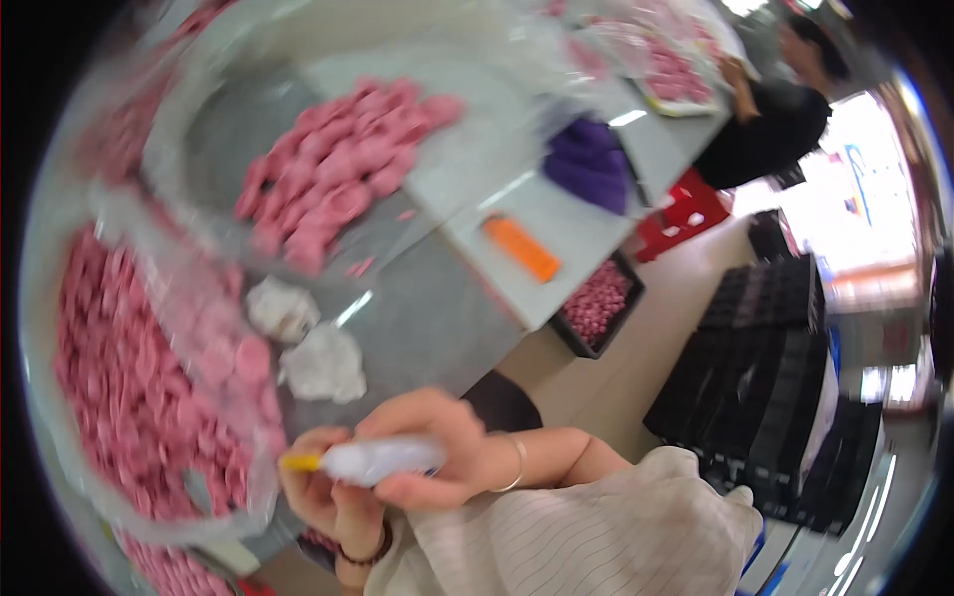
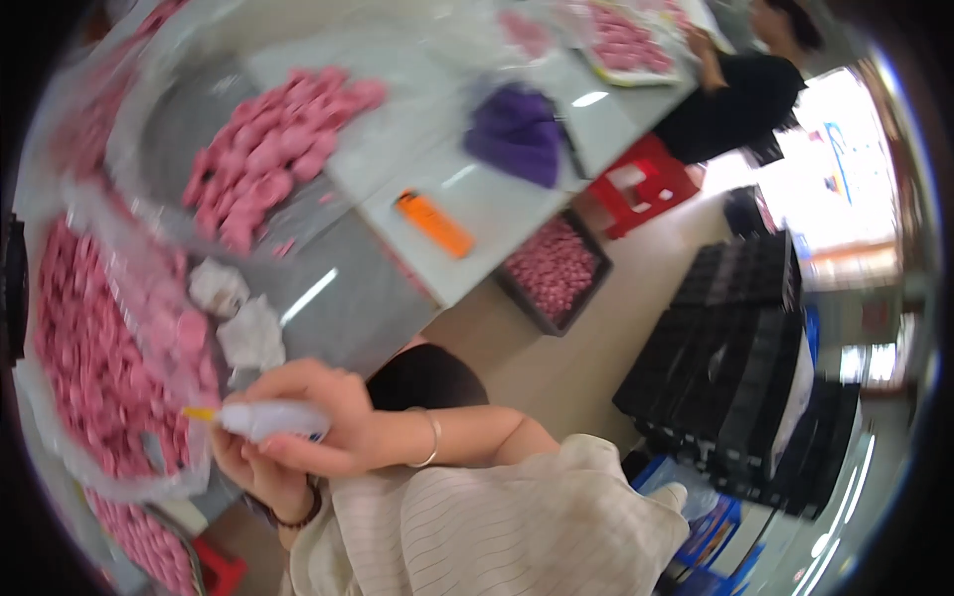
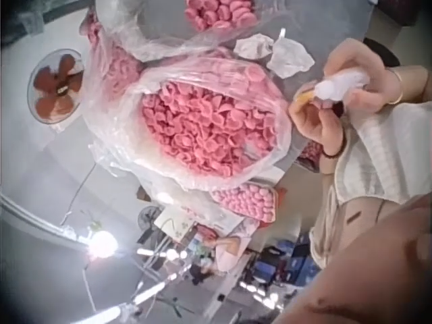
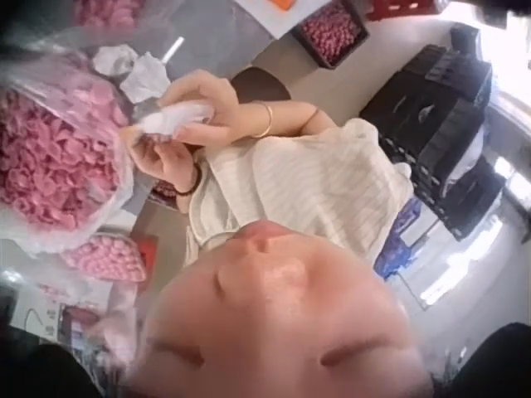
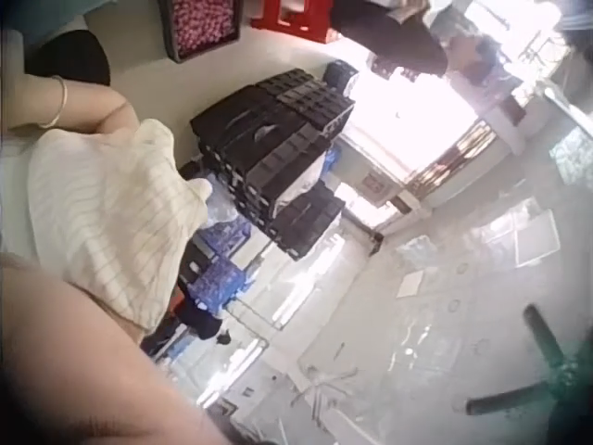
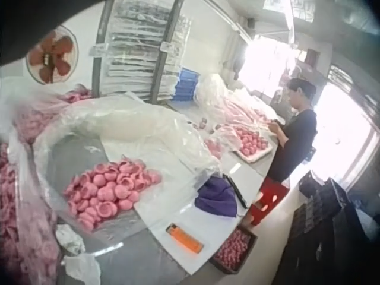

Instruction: Applying glue to pink plastic spherical halves and pressing them together to form a whole sphere, then placing finished parts into a tray.

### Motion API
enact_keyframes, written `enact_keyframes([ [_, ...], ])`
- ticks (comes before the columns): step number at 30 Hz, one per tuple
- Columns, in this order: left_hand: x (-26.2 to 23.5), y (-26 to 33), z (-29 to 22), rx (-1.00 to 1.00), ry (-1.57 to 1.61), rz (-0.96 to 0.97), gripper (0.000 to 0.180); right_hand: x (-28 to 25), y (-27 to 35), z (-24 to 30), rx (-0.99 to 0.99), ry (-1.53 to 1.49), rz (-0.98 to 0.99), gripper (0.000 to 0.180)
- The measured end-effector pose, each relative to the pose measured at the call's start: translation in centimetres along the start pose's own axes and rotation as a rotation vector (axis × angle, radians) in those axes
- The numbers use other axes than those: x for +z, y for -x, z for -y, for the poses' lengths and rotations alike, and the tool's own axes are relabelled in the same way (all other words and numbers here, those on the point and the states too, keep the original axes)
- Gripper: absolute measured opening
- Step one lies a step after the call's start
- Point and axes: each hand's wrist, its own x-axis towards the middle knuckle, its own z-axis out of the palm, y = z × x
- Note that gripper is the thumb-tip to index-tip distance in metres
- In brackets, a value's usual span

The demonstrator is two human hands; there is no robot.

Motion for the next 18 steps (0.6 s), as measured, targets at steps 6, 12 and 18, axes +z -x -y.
enact_keyframes([
  [6,0.5,-1.1,0.0,0.042,0.323,0.233,0.028,1.1,-0.1,0.9,0.246,-0.128,-0.231,0.042],
  [12,-0.6,-1.6,0.1,-0.164,0.718,0.301,0.047,-1.4,-0.7,-1.0,0.114,-0.400,-0.122,0.039],
  [18,-0.3,-1.2,-1.3,-0.213,0.395,0.253,0.054,-1.9,-2.2,-0.8,-0.098,-0.268,-0.048,0.047],
])
